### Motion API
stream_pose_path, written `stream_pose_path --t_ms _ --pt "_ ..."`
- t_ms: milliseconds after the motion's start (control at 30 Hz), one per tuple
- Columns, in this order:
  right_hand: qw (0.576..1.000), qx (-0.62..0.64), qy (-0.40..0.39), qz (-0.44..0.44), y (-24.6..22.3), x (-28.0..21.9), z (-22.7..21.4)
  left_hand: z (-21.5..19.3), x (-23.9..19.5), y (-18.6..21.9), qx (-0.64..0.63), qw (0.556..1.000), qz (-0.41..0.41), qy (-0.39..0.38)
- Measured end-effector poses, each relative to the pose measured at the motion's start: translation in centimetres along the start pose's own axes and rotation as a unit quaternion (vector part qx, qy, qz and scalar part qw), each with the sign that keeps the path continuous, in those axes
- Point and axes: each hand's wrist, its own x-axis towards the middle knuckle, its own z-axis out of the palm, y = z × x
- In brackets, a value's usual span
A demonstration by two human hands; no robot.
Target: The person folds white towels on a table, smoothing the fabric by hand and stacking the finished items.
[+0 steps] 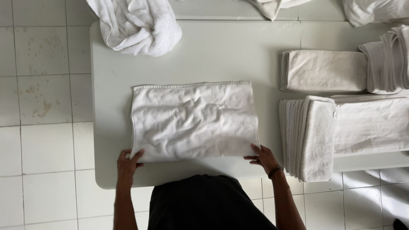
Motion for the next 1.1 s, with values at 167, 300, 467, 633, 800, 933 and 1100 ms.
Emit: stream_pose_path --t_ms 167,300,467,633,800,933,1100 --pt "0.991 -0.014 0.032 -0.131 -8.4 5.5 -0.4 1.7 2.2 10.1 -0.040 0.983 0.168 -0.066" --pt "0.958 -0.136 0.086 -0.239 -20.7 7.2 0.1 5.3 4.5 19.5 -0.109 0.957 0.252 -0.087" --pt "0.919 0.004 0.099 -0.382 -28.2 2.9 -0.3 4.5 3.5 27.3 -0.158 0.922 0.347 -0.059" --pt "0.805 0.136 -0.004 -0.578 -23.9 -2.5 -2.5 -0.6 -3.5 25.6 -0.162 0.914 0.369 -0.059" --pt "0.869 0.158 -0.107 -0.456 -11.0 0.7 -4.2 -3.2 -3.6 12.7 -0.071 0.944 0.312 -0.081" --pt "0.950 0.122 -0.006 -0.287 -2.3 2.8 -2.2 -1.0 -0.6 0.5 -0.107 0.971 0.187 -0.106" --pt "0.985 -0.017 0.040 -0.169 2.6 4.7 -3.5 -1.1 -1.3 -7.6 -0.014 0.997 -0.016 -0.076"
